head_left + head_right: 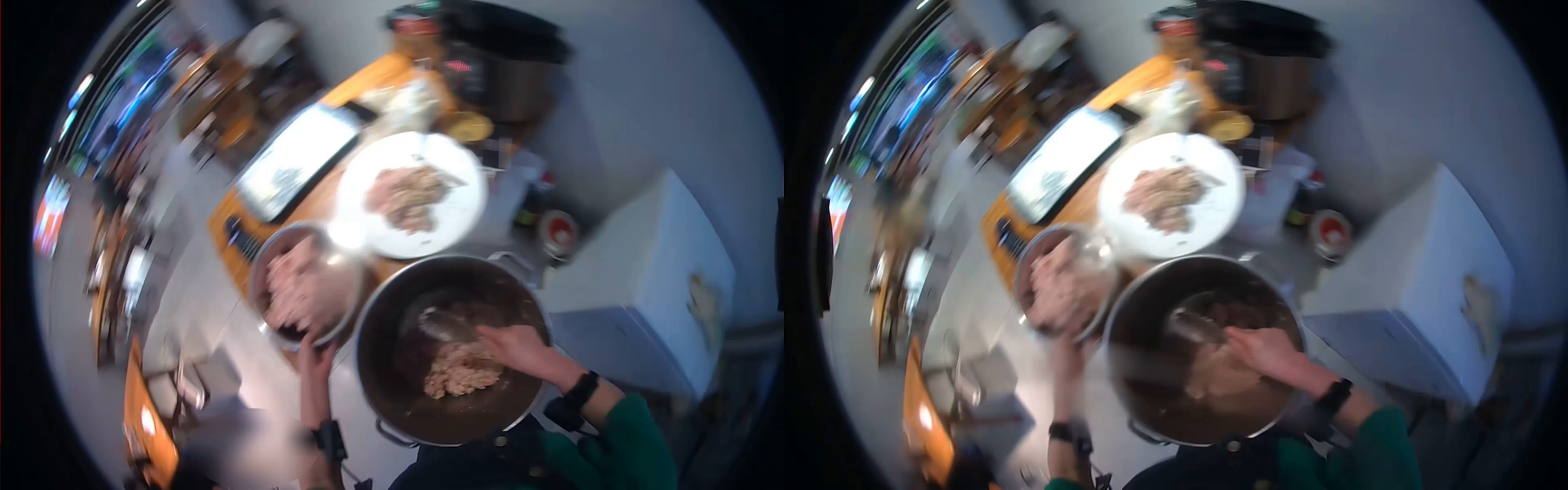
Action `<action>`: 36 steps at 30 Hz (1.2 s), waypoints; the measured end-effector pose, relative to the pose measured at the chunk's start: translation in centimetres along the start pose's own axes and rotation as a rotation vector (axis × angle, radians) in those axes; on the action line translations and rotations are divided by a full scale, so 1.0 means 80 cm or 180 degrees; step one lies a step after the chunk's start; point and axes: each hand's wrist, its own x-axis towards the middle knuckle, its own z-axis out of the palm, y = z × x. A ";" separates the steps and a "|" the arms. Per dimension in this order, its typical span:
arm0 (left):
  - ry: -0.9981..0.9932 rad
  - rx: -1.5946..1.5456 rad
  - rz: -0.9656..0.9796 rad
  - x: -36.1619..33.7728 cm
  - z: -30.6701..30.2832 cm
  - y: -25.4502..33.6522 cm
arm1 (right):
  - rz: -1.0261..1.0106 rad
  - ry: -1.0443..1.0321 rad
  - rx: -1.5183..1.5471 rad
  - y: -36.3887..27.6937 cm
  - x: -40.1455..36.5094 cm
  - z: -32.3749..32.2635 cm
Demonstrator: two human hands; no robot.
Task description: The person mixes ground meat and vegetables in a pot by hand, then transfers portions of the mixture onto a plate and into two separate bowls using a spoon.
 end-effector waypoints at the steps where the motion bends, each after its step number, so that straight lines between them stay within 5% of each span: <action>1: -0.0228 -0.0069 -0.0012 0.038 -0.059 -0.018 | -0.0015 0.0088 0.0017 0.009 -0.008 0.011; 2: 0.0399 -0.0902 -0.0590 0.025 -0.024 0.006 | -0.0012 0.0191 0.0029 0.018 -0.017 0.021; 3: 0.0434 -0.0488 -0.0702 0.001 0.015 0.026 | 0.0042 0.0232 0.0070 0.009 -0.028 0.013; 5: 0.0316 -0.0596 -0.0739 0.071 -0.086 0.010 | 0.0252 0.0422 0.0054 0.000 -0.048 0.000; 7: 0.0108 -0.0356 -0.1216 0.027 -0.060 0.058 | 0.0884 0.0329 0.1290 -0.010 -0.066 0.008; 8: 0.0062 -0.0325 -0.1244 0.010 -0.043 0.067 | 0.0701 0.0575 0.1053 -0.007 -0.075 0.020; 10: 0.0820 0.0195 -0.0924 -0.014 -0.015 0.081 | 0.0348 0.0854 0.0612 -0.003 -0.087 0.033; 17: -0.0258 0.0999 -0.0264 -0.082 0.066 0.141 | -0.0502 0.1182 0.0322 -0.002 -0.094 0.039; 18: 0.0355 0.0521 -0.0319 -0.103 0.092 0.152 | -0.0464 0.1223 0.0320 -0.002 -0.094 0.035; 20: 0.0144 0.0814 -0.0182 -0.125 0.140 0.153 | 0.0293 0.0192 0.0455 -0.009 -0.085 0.027; 22: 0.0128 0.1062 -0.0104 -0.157 0.210 0.139 | 0.0461 -0.0116 0.1034 -0.007 -0.081 0.017; 24: -0.1166 0.3244 0.1334 -0.187 0.268 0.117 | 0.0574 -0.0416 0.1601 0.006 -0.076 0.041; 25: -0.0850 0.1416 -0.0035 -0.153 0.286 0.101 | 0.0038 0.0194 0.1734 0.025 -0.070 0.092; 27: -0.1119 0.1334 -0.0602 -0.157 0.350 0.072 | -0.0483 0.0864 0.1813 0.043 -0.072 0.097; 29: -0.1547 0.1284 -0.0785 -0.196 0.441 0.018 | 0.0469 -0.0466 0.3144 0.033 -0.083 0.050; 31: -0.1435 0.1534 -0.0926 -0.227 0.518 -0.034 | 0.0182 -0.0681 0.3057 0.037 -0.079 0.056; 33: -0.2849 0.1799 -0.1140 -0.163 0.528 -0.101 | -0.0112 -0.0902 0.2947 0.043 -0.083 0.044; 36: -0.2010 0.2062 -0.1563 -0.228 0.631 -0.167 | -0.0317 -0.0808 0.2316 0.044 -0.095 0.021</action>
